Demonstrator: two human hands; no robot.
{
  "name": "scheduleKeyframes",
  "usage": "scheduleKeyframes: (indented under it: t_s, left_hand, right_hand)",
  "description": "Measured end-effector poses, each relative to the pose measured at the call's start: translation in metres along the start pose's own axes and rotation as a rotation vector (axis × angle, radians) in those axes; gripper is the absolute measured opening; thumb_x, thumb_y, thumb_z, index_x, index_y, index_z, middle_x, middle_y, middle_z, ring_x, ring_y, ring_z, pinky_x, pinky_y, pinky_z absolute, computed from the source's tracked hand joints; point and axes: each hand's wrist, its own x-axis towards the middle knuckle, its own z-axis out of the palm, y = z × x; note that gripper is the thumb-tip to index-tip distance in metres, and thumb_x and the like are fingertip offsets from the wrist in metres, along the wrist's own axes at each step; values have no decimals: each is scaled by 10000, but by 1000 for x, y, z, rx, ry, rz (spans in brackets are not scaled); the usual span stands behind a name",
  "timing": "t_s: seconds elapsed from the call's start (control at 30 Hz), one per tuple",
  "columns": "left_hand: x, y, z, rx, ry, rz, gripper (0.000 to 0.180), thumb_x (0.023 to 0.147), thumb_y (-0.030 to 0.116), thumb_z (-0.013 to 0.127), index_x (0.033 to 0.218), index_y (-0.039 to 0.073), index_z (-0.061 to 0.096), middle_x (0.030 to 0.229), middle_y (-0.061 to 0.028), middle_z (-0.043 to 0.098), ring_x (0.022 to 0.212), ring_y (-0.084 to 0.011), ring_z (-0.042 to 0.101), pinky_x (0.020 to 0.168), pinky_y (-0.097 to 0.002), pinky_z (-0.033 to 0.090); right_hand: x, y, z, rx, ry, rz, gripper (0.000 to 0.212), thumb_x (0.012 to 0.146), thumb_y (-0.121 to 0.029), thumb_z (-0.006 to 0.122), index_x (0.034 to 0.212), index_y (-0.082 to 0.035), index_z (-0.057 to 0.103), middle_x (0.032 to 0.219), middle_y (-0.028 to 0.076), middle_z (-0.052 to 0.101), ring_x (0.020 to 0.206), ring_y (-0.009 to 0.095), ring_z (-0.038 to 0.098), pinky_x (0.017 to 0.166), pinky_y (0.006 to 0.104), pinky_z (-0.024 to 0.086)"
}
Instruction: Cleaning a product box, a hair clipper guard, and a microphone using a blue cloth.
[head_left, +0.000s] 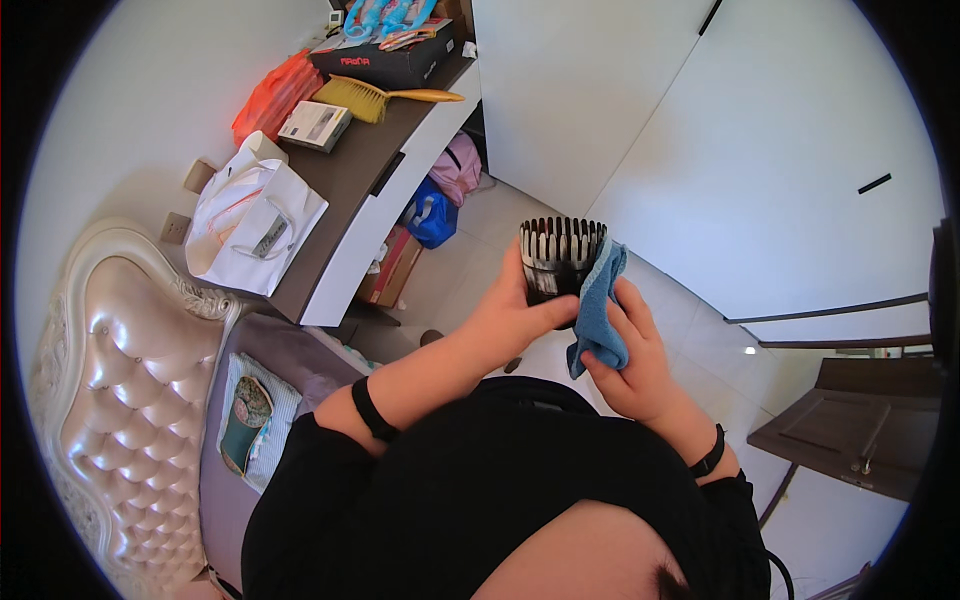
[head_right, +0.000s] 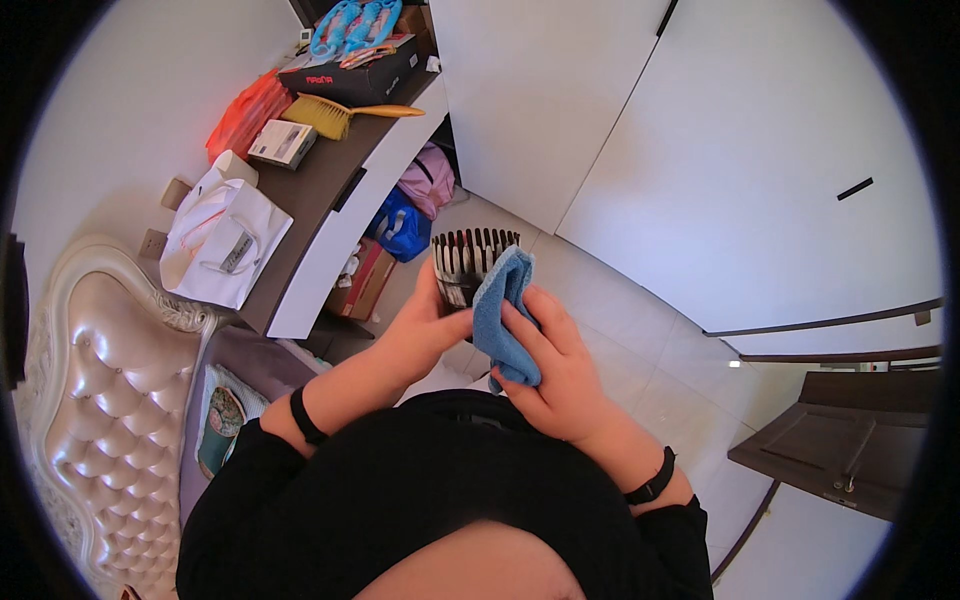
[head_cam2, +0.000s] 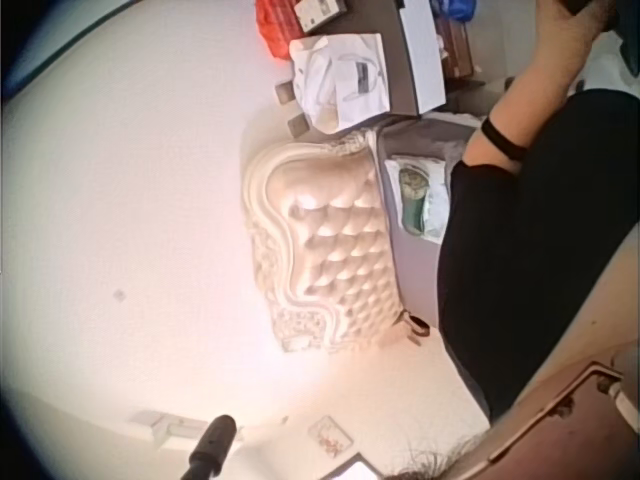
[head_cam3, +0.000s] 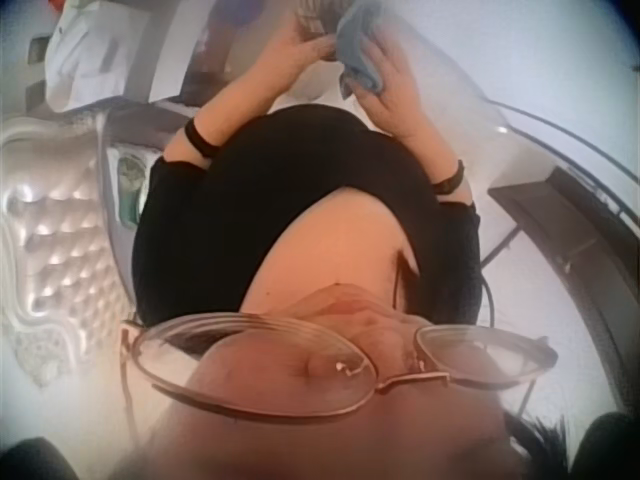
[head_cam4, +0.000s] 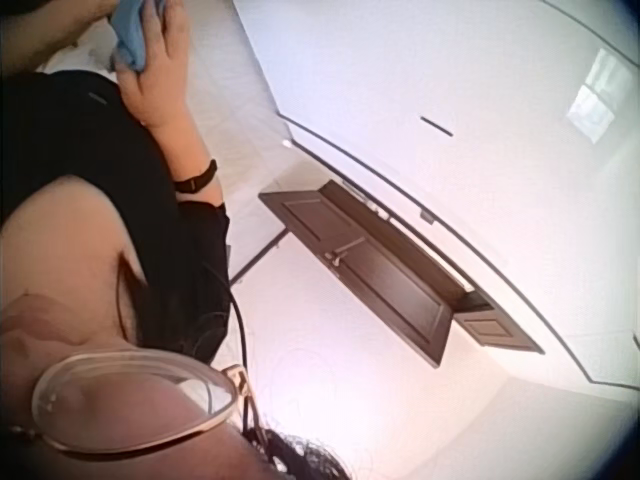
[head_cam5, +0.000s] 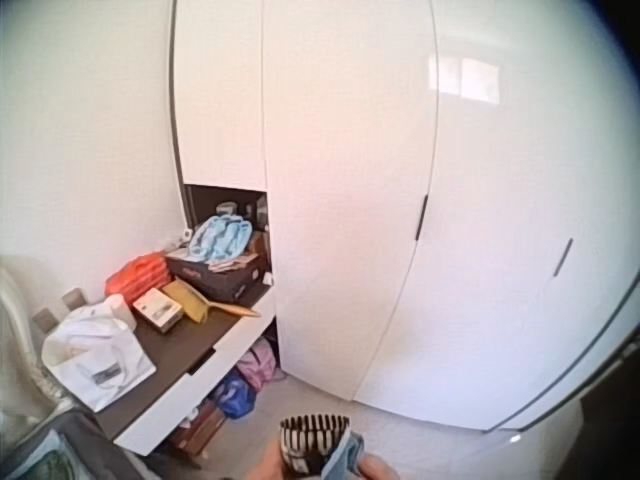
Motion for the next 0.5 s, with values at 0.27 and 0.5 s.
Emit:
scheduleKeyframes:
  t_s: [0.27,0.5]
  left_hand:
    - [0,-13,6,47,-72,-348,669,763,130,650,1322,67,288,1227,-82,463,1135,-171,452,960,-342,369]
    - [-2,-16,22,113,-134,-306,772,802,119,607,1389,53,111,1292,-120,385,1180,-205,403,990,-351,325]
  right_hand:
    - [-32,15,4,761,97,443,581,859,-174,535,1325,55,274,1328,183,360,1228,266,369,1018,361,273]
    - [-53,16,6,879,190,449,590,884,-196,501,1339,66,230,1324,154,372,1216,225,362,1017,347,265]
